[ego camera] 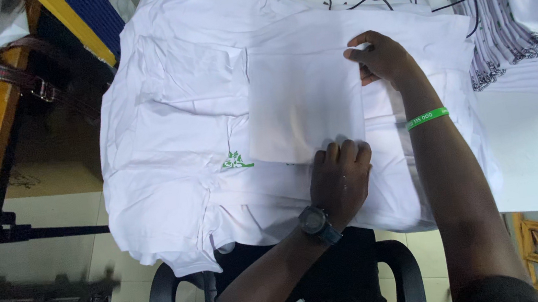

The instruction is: The person folds white t-shirts one by one on a table. They smooth the fabric, fold the sleeves and bottom, then stack the finished shirts to the right.

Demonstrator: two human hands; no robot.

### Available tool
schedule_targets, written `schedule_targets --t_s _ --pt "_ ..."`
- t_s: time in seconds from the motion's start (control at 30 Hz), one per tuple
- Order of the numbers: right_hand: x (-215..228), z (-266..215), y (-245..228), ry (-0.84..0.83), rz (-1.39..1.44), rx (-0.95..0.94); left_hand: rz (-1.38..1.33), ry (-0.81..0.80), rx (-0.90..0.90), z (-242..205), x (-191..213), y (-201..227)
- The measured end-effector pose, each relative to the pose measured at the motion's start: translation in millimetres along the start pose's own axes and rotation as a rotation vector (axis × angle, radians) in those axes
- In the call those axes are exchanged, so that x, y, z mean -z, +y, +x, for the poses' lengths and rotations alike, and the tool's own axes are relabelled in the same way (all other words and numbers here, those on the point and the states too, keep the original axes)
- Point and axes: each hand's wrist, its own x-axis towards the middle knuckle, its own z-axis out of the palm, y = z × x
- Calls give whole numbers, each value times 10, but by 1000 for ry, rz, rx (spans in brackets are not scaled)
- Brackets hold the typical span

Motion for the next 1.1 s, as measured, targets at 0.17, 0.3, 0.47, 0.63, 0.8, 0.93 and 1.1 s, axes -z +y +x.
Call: schedule_targets --t_s 0.17,0.3,0.47,0.63,0.8,0.93,1.1 --pt "-3 -41 -47 44 38 38 45 20 -21 -42 -329 12" --pt "58 -163 -140 80 179 68 -12 25 -90 -4 -256 4" --pt "192 -361 -214 164 222 114 -147 11 -105 90 0 149" --pt "386 -466 -190 270 280 147 -445 44 -44 141 157 338" --pt "391 -676 -670 181 395 167 -883 214 74 179 285 185" --pt "109 -641 -1346 126 332 229 -936 338 321 93 844 -160" --pt "-638 -598 -2333 -200 136 437 -1164 624 872 -178 1153 -907"
